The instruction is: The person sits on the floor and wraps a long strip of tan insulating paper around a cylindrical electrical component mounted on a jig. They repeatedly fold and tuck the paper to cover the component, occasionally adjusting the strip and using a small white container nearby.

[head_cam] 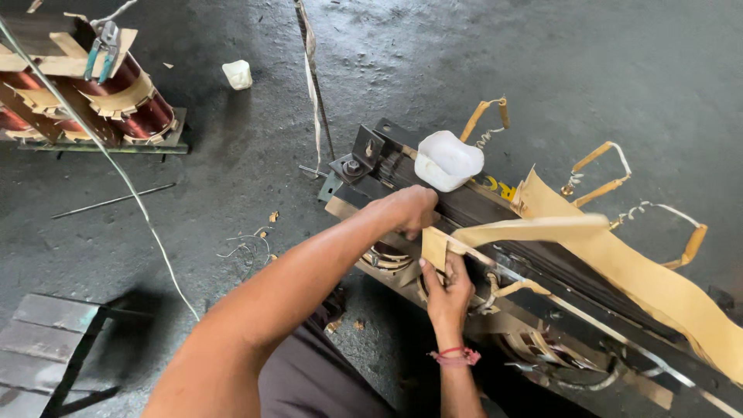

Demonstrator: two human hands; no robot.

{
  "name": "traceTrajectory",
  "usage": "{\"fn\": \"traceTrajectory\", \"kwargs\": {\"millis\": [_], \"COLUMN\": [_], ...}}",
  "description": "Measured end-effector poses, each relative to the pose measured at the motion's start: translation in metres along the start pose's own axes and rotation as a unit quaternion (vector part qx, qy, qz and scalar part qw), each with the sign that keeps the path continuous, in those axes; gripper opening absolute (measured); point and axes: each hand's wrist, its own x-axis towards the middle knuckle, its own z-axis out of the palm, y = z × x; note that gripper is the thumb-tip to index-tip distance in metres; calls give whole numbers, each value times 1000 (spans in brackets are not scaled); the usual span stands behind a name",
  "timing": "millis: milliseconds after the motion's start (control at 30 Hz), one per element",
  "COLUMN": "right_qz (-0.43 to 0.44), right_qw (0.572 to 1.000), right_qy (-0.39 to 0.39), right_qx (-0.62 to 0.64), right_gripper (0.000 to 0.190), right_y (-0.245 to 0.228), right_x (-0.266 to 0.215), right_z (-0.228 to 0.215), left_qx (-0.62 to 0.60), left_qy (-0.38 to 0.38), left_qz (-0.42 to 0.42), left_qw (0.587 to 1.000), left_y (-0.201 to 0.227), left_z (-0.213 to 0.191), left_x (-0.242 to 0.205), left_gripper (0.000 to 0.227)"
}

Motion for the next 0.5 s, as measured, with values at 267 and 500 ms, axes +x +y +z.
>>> {"fn": "traceTrajectory", "kwargs": {"millis": [267, 500], "right_qz": [230, 95], "right_qw": [956, 857], "right_qy": [57, 43], "right_qx": [174, 505], "right_gripper": [41, 31], "right_y": [-36, -37], "right_x": [-58, -31], "right_z": [-58, -85], "left_qx": [94, -23], "left_qy": [314, 260], "left_qz": [432, 228], "left_qw": [840, 938], "left_y": [-29, -6], "left_z": [4, 6], "left_x": [-97, -65], "left_gripper": [54, 30]}}
